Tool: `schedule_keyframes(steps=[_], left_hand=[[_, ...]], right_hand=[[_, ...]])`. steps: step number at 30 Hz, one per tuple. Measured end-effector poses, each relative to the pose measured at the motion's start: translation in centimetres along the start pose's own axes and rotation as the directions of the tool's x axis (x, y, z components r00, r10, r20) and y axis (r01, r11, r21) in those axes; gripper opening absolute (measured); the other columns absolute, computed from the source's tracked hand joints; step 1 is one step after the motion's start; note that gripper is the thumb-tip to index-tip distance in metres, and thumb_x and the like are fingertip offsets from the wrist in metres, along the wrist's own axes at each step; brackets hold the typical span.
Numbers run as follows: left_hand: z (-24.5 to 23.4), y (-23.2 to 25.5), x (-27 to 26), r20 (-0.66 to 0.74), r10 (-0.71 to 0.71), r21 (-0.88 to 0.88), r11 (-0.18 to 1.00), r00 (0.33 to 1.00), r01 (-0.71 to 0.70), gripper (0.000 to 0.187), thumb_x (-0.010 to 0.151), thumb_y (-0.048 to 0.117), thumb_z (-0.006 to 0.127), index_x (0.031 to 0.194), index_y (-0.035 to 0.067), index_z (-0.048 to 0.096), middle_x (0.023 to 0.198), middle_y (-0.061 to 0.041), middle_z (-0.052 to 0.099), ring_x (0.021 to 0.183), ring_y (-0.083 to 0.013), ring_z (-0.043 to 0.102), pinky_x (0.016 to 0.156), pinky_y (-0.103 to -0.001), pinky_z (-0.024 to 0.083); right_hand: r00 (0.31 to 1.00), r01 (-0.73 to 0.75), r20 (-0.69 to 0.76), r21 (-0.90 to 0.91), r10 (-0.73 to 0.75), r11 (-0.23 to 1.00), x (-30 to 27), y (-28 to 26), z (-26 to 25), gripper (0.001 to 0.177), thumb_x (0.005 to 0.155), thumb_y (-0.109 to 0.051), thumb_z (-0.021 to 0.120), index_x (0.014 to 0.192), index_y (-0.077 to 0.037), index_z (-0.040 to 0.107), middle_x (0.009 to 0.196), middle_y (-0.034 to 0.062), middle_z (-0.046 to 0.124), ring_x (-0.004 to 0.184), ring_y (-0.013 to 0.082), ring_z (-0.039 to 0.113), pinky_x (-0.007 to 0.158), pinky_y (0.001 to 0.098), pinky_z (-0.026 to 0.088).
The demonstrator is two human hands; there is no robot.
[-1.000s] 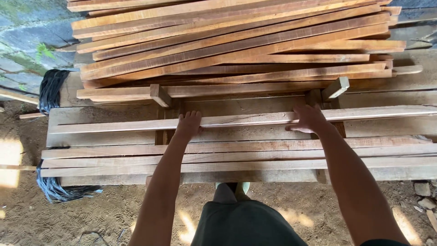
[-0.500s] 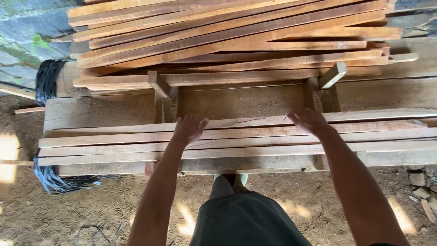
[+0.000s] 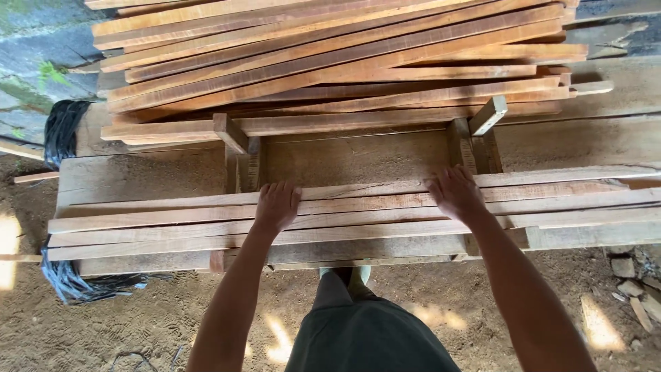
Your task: The recorder is sorting, aligning, and inspecting thin wooden planks on a workbench.
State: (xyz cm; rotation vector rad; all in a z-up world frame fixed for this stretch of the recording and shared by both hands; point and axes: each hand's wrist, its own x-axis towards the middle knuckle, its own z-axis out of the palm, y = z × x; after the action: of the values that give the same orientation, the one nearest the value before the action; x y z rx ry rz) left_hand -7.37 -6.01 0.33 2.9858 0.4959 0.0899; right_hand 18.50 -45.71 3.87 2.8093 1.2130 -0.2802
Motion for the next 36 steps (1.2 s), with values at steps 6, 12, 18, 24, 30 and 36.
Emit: schedule_keyframes(steps=[6,12,18,24,30,36], left_hand=[[0.0,0.7,-0.2,-0.286,0.095,0.066,0.995,0.954,-0.080,0.032,0.102,0.036,0.041,0.094,0.015,0.063,0.092,-0.006,0.067,0.097,-0.0256,0.070,0.108,-0.044,0.042],[-1.2,2.2,-1.2,-0.402,0.101,0.031,0.995,0.910,-0.097,0.029,0.105,0.030,0.045,0.092,0.012,0.062,0.085,-0.007,0.062,0.094,-0.0259,0.068,0.106,-0.042,0.045],[-3.2,4.5,-2.5,-0.376,-0.010,-0.034,0.999,0.926,-0.004,0.028,0.105,0.025,0.044,0.116,0.010,0.065,0.114,-0.010,0.068,0.123,-0.0287,0.062,0.115,-0.047,0.038],[-2.7,4.4,-2.0,-0.416,-0.016,-0.050,0.999,0.909,-0.005,0.028,0.107,0.026,0.043,0.109,0.010,0.065,0.106,-0.010,0.067,0.115,-0.0286,0.065,0.114,-0.048,0.040],[-1.2,3.8,-2.0,-0.433,-0.023,-0.040,0.999,0.901,0.006,0.030,0.108,0.027,0.040,0.107,0.011,0.065,0.100,-0.007,0.067,0.109,-0.0273,0.066,0.114,-0.047,0.041],[-0.7,3.7,-2.0,-0.439,-0.009,-0.022,1.000,0.898,-0.001,0.030,0.108,0.028,0.040,0.104,0.011,0.064,0.097,-0.007,0.065,0.107,-0.0279,0.066,0.113,-0.048,0.041]], right_hand=[[0.824,0.014,-0.566,0.071,0.029,0.997,-0.2,1.5,5.4,0.036,0.092,-0.048,0.064,0.111,-0.017,0.064,0.104,0.0057,0.063,0.111,0.0291,0.065,0.093,0.0434,0.053],[0.809,-0.007,-0.587,0.042,0.030,0.999,0.6,2.0,7.5,0.037,0.087,-0.050,0.067,0.108,-0.019,0.067,0.099,0.0031,0.065,0.105,0.0263,0.065,0.086,0.0407,0.053],[0.747,0.016,-0.665,0.002,-0.010,1.000,0.5,1.3,6.6,0.034,0.088,-0.049,0.067,0.101,-0.017,0.069,0.094,0.0035,0.067,0.097,0.0255,0.067,0.084,0.0381,0.053],[0.713,0.041,-0.698,-0.045,-0.061,0.998,0.3,1.4,6.4,0.035,0.090,-0.049,0.064,0.101,-0.016,0.071,0.099,0.0035,0.070,0.101,0.0243,0.068,0.086,0.0369,0.054],[0.704,0.103,-0.707,0.001,-0.071,0.995,0.0,1.1,6.0,0.031,0.091,-0.044,0.066,0.104,-0.017,0.074,0.098,0.0035,0.071,0.099,0.0247,0.069,0.088,0.0375,0.055],[0.705,0.106,-0.704,-0.008,-0.081,0.994,-0.5,1.2,6.1,0.044,0.082,-0.049,0.069,0.111,-0.016,0.074,0.107,0.0048,0.071,0.105,0.0270,0.069,0.093,0.0405,0.056]])
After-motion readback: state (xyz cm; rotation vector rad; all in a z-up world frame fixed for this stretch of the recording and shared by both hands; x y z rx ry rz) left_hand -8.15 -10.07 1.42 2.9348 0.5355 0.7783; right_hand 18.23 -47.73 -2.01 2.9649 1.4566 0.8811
